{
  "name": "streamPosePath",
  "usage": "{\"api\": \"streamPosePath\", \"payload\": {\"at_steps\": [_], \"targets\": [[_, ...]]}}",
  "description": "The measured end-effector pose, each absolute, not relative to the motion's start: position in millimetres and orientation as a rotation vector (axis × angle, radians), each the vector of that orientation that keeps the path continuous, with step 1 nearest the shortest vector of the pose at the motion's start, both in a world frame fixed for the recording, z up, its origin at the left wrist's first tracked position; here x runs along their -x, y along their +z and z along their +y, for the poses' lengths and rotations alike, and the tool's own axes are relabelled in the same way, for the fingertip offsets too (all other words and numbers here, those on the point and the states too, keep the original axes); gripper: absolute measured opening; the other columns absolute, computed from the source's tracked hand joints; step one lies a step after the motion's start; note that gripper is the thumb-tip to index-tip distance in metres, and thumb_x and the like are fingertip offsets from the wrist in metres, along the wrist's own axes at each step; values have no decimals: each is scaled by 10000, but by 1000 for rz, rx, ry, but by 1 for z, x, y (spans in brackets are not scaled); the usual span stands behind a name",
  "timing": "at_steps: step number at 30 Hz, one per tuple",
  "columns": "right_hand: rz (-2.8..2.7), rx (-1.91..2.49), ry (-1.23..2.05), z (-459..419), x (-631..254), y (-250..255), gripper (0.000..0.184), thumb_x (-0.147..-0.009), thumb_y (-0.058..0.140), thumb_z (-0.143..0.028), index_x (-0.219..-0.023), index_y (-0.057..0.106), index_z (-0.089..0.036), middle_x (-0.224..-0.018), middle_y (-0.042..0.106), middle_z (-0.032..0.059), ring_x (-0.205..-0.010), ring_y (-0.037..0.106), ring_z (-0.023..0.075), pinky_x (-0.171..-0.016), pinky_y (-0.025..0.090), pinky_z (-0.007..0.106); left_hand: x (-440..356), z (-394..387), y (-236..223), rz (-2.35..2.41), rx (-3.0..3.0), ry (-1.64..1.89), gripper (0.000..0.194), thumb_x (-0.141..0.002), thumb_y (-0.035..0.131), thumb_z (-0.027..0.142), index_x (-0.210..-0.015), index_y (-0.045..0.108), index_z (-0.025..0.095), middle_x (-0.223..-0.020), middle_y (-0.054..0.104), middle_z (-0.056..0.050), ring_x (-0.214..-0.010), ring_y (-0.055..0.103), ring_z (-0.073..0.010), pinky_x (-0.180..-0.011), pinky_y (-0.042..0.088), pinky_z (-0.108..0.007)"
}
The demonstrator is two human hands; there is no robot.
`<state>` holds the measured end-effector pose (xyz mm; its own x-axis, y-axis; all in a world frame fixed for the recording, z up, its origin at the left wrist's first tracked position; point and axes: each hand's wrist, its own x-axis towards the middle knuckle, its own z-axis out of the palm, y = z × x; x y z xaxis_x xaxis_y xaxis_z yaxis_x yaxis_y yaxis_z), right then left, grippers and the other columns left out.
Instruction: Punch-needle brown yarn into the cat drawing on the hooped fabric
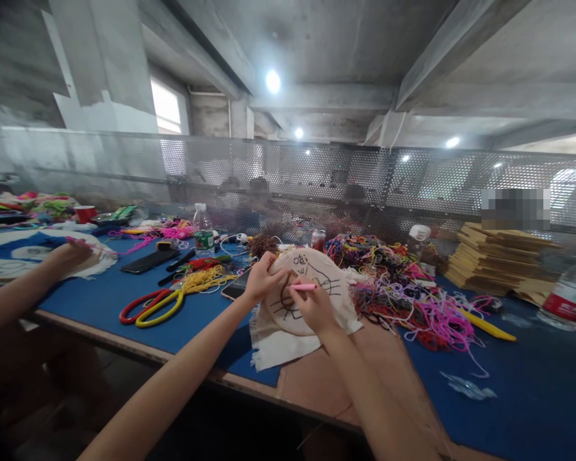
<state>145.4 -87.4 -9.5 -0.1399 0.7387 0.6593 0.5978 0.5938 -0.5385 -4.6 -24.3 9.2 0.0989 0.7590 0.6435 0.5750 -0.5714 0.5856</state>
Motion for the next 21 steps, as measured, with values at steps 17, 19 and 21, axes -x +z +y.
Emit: {"api": "streamPosePath", "payload": {"at_steps": [17,19,21], "targets": [[-1945,1070,56,-90,-146,-6,96,-844,467,-274,-790,526,-222,-776,600,35,-747,552,189,-690,417,320,3,-28,9,1284,-2180,1490,260,-718,575,410,-816,456,200,-697,529,24,-643,495,-129,-622,357,-223],[-1894,1065,174,-89,-147,-6,84,-835,487,-291,-798,517,-222,-752,598,19,-711,560,173,-659,422,298,3,-27,9,1301,-2184,1477,263,-714,579,408,-820,454,202,-702,530,24,-643,499,-130,-624,357,-225],[-1838,1060,248,-88,-148,-6,97,-827,500,-312,-801,510,-220,-740,592,12,-706,565,168,-646,423,286,4,-26,9,1314,-2191,1468,271,-709,582,411,-823,451,204,-708,526,23,-644,498,-131,-626,356,-227]]}}
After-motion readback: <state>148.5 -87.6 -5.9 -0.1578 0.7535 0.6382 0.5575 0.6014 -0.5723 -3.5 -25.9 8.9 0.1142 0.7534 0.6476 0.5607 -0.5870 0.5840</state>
